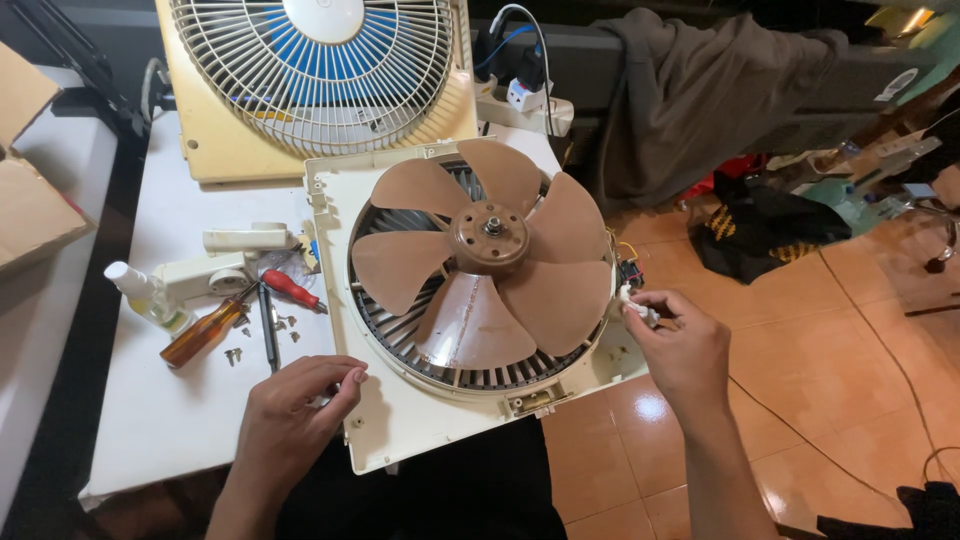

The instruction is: Disassembling and cleaning a ventilation fan on a workbench

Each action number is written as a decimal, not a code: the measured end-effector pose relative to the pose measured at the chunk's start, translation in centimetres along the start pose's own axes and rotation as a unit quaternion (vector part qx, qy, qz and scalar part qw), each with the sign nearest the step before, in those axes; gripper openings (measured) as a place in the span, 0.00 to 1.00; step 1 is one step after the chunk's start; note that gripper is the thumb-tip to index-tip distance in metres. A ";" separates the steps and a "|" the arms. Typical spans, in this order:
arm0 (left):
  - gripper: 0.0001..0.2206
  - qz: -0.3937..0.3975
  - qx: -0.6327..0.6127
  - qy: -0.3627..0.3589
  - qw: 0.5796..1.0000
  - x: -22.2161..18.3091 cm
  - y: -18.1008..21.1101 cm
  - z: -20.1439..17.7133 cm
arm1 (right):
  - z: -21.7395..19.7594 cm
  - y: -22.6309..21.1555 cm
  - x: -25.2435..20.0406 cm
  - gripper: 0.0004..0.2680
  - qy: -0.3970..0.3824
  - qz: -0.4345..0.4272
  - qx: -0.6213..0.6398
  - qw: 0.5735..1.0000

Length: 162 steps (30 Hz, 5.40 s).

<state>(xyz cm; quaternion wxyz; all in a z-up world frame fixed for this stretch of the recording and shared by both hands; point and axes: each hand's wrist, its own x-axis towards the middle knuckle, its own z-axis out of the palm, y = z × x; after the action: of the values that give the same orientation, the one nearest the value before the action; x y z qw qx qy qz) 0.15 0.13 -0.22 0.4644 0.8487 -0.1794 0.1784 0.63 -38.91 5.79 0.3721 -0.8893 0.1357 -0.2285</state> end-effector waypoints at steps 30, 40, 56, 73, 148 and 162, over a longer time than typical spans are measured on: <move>0.06 -0.017 -0.017 -0.002 1.000 0.0 0.3 0.0 | -0.7 -3.0 -3.4 0.04 -0.181 -0.102 -0.103 0.973; 0.05 -0.011 -0.014 0.002 1.000 -0.1 0.1 0.0 | -0.5 -3.0 -4.4 0.02 -0.205 -0.163 -0.152 0.953; 0.05 -0.006 -0.017 -0.005 1.000 0.0 -0.1 -0.1 | -1.4 -4.5 -3.6 0.05 -0.292 -0.266 0.003 0.919; 0.05 0.010 -0.008 0.006 1.000 -0.3 -0.6 -0.1 | 2.2 -7.0 -5.1 0.02 -0.320 -0.224 -0.137 0.911; 0.06 -0.020 0.120 -0.052 0.991 -1.5 6.3 6.5 | 4.1 -2.4 -5.4 0.19 -0.389 -0.298 -0.046 0.871; 0.07 0.056 0.204 0.026 0.977 -0.7 4.3 3.5 | 4.1 -0.6 -5.0 0.18 -0.407 -0.214 -0.103 0.882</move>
<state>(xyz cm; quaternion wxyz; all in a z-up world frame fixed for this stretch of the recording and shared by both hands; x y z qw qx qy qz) -2.04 -4.94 0.74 0.2754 0.9094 -0.1742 0.2585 -1.50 -33.95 2.18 0.2430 -0.9447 -0.1989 0.0946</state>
